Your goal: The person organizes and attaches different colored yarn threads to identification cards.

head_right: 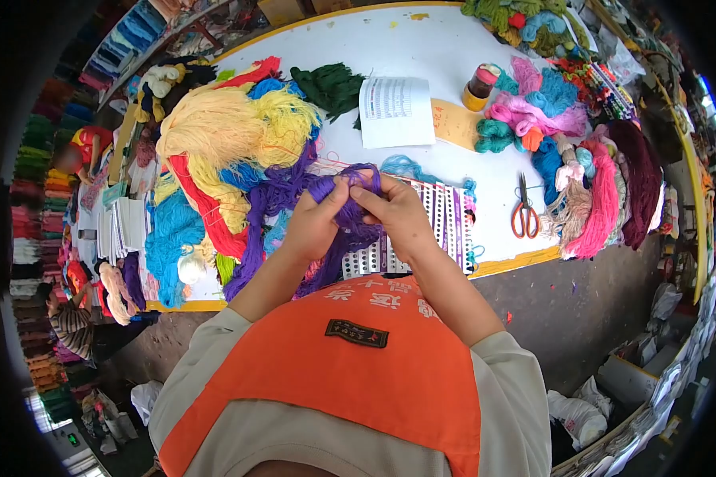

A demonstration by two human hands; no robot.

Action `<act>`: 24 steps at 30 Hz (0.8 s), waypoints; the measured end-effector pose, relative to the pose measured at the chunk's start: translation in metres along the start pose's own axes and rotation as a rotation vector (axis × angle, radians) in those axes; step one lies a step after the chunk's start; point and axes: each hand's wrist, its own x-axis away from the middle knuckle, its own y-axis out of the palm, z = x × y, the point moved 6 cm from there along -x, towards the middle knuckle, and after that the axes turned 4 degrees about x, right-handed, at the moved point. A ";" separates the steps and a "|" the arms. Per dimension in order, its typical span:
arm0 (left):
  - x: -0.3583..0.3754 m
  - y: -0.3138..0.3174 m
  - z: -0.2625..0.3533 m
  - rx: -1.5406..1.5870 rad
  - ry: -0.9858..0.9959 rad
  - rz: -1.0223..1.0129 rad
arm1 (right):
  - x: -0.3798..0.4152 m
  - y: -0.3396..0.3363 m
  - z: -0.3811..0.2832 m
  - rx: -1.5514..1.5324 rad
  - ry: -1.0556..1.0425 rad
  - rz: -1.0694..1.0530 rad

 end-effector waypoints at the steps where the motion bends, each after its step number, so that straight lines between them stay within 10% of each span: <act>1: 0.000 0.001 0.003 -0.236 0.102 -0.017 | 0.000 0.001 -0.001 0.006 -0.026 -0.014; 11: 0.009 -0.009 0.029 -0.677 0.230 0.198 | 0.009 0.003 0.001 -0.299 0.093 -0.109; 14: 0.004 -0.069 0.040 0.787 -0.125 -0.023 | 0.035 -0.016 0.001 -0.387 0.225 -0.392; 24: 0.094 -0.314 0.243 0.639 0.252 0.188 | 0.084 -0.326 0.022 0.063 0.259 0.505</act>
